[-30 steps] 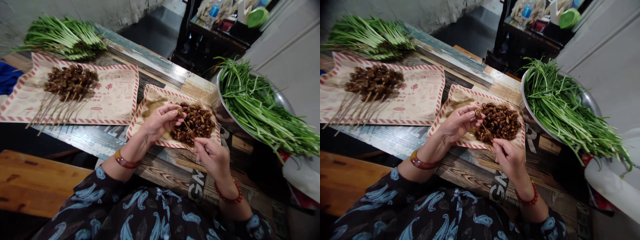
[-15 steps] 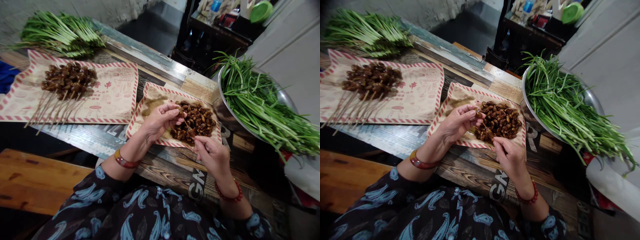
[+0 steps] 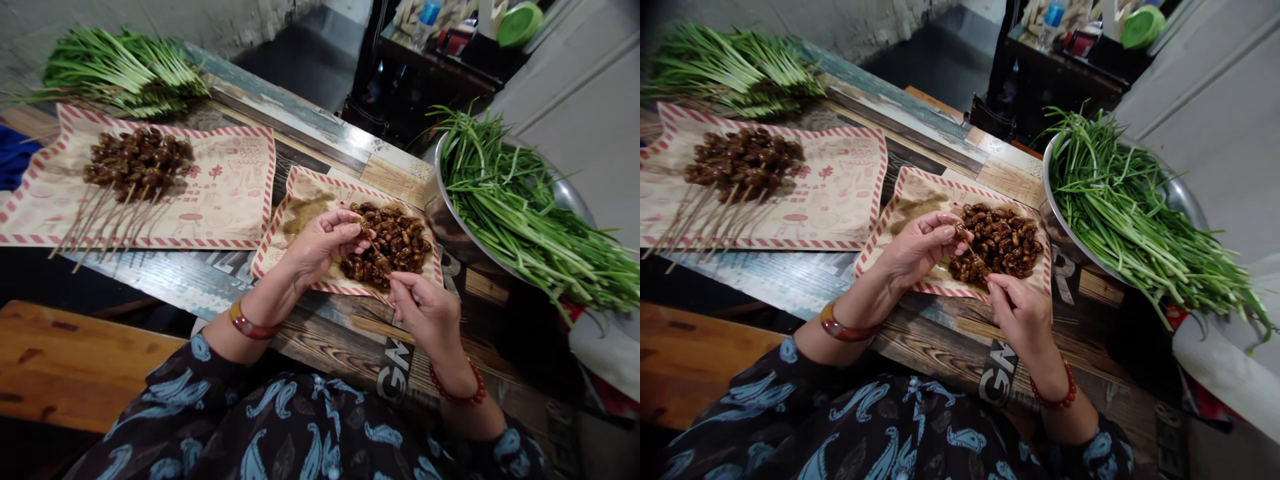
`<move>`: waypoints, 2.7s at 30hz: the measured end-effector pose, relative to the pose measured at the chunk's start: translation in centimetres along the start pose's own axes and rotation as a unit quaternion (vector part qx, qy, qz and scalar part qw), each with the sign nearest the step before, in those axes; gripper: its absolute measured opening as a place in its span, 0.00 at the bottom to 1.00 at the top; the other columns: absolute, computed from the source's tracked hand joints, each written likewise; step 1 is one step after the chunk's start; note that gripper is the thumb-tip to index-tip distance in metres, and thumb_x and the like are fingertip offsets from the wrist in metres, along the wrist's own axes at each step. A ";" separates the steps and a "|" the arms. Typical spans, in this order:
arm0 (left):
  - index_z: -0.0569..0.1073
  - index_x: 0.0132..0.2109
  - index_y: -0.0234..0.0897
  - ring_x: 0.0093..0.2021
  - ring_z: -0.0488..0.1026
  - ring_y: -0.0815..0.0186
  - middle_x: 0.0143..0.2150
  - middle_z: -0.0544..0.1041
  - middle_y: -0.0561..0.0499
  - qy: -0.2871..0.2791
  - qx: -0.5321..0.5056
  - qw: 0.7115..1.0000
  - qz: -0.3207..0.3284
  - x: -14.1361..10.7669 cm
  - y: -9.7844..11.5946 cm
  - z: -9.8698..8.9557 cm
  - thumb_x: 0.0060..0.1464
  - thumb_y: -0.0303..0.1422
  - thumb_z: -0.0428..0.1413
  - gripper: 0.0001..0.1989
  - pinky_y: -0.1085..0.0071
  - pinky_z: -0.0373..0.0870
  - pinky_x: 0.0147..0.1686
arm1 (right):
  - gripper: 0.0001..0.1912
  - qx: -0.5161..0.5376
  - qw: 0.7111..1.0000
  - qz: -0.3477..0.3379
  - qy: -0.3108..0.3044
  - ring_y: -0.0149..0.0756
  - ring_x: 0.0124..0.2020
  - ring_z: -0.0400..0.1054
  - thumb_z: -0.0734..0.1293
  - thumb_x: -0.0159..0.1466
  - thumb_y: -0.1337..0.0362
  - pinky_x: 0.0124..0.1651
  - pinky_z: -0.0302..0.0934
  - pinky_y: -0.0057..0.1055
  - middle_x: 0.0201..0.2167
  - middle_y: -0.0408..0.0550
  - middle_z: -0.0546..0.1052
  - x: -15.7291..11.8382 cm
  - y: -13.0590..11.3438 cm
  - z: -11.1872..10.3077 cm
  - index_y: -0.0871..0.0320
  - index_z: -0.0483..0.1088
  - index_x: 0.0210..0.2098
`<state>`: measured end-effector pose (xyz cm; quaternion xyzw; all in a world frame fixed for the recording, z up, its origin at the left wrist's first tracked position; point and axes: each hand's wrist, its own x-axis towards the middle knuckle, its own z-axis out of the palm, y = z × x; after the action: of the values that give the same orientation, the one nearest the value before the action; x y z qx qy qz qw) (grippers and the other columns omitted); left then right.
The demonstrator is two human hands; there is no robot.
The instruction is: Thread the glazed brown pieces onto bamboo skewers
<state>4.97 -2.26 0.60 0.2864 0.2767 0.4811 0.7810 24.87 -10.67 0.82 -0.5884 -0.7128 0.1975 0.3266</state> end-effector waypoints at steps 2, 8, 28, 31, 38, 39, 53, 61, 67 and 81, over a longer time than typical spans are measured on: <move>0.71 0.40 0.32 0.29 0.76 0.71 0.34 0.81 0.47 0.001 0.001 1.000 -0.003 0.0 -0.1 0.0 0.43 0.32 0.68 0.19 0.76 0.72 0.32 | 0.08 -0.005 1.000 -0.002 0.002 0.30 0.19 0.71 0.63 0.66 0.62 0.24 0.65 0.26 0.22 0.40 0.78 0.0 0.0 0.0 0.54 0.75 0.40; 0.72 0.41 0.34 0.30 0.77 0.70 0.34 0.81 0.48 0.007 0.029 1.000 0.006 0.0 -0.3 -0.2 0.45 0.33 0.67 0.17 0.74 0.73 0.35 | 0.09 -0.018 1.000 -0.004 -0.002 0.32 0.23 0.74 0.63 0.66 0.62 0.25 0.66 0.27 0.24 0.42 0.79 0.0 -0.1 -0.1 0.53 0.76 0.40; 0.75 0.40 0.35 0.28 0.74 0.73 0.29 0.76 0.54 -0.005 0.105 0.993 0.060 -0.1 -1.0 0.6 0.45 0.33 0.66 0.14 0.75 0.71 0.34 | 0.09 -0.006 1.000 -0.001 0.021 0.32 0.23 0.73 0.62 0.66 0.63 0.26 0.67 0.28 0.23 0.41 0.78 0.1 -0.5 0.5 0.54 0.75 0.38; 0.75 0.39 0.36 0.28 0.73 0.74 0.30 0.77 0.54 -0.008 0.110 0.992 0.064 -0.2 -1.0 0.7 0.46 0.33 0.66 0.13 0.75 0.70 0.34 | 0.09 -0.006 1.000 -0.001 0.021 0.31 0.22 0.72 0.62 0.67 0.63 0.26 0.66 0.27 0.23 0.41 0.78 0.0 -0.5 0.7 0.54 0.74 0.38; 0.75 0.40 0.34 0.32 0.75 0.71 0.35 0.80 0.48 -0.016 0.093 0.994 0.064 -0.4 -0.9 0.7 0.49 0.37 0.64 0.14 0.75 0.68 0.34 | 0.08 -0.031 0.999 -0.029 0.034 0.32 0.22 0.73 0.62 0.67 0.63 0.25 0.65 0.28 0.23 0.42 0.78 0.1 -0.7 0.9 0.54 0.74 0.38; 0.75 0.40 0.34 0.33 0.75 0.70 0.35 0.80 0.47 -0.014 0.091 0.993 0.068 -0.4 -0.9 0.7 0.49 0.37 0.64 0.13 0.75 0.68 0.35 | 0.08 -0.037 0.998 -0.035 0.036 0.32 0.22 0.73 0.62 0.67 0.63 0.26 0.65 0.28 0.23 0.42 0.78 0.1 -0.7 0.9 0.54 0.74 0.38; 0.76 0.39 0.35 0.35 0.75 0.69 0.35 0.80 0.49 -0.009 0.104 0.991 0.088 -0.6 -1.2 0.9 0.49 0.34 0.64 0.10 0.72 0.68 0.39 | 0.07 -0.005 0.999 0.011 0.038 0.31 0.22 0.72 0.63 0.67 0.62 0.23 0.63 0.27 0.25 0.43 0.79 -0.5 -0.2 1.7 0.54 0.73 0.39; 0.76 0.39 0.36 0.36 0.75 0.69 0.35 0.80 0.50 -0.016 0.109 0.988 0.104 -0.5 -1.5 0.9 0.49 0.34 0.64 0.10 0.72 0.67 0.41 | 0.08 -0.016 0.999 0.007 0.034 0.31 0.22 0.72 0.62 0.67 0.63 0.23 0.62 0.26 0.23 0.42 0.78 -0.3 -0.5 1.4 0.54 0.74 0.39; 0.76 0.40 0.36 0.36 0.75 0.68 0.35 0.80 0.49 -0.019 0.086 0.992 0.090 -0.6 -1.4 1.1 0.49 0.35 0.64 0.11 0.72 0.67 0.41 | 0.08 -0.013 0.999 0.007 0.035 0.31 0.22 0.72 0.62 0.67 0.62 0.24 0.64 0.27 0.23 0.41 0.78 -0.2 -0.5 1.5 0.54 0.73 0.39; 0.76 0.38 0.34 0.38 0.76 0.67 0.35 0.80 0.48 0.001 0.027 0.998 0.048 -0.7 -1.3 1.2 0.49 0.34 0.64 0.11 0.71 0.66 0.42 | 0.10 -0.043 0.998 -0.014 0.053 0.31 0.23 0.72 0.62 0.67 0.61 0.29 0.65 0.28 0.22 0.42 0.78 0.0 -0.9 2.1 0.56 0.73 0.36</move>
<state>6.29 -3.62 0.58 0.3201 0.2763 0.5107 0.7486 22.74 -10.71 -0.05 -0.6019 -0.7101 0.1308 0.3411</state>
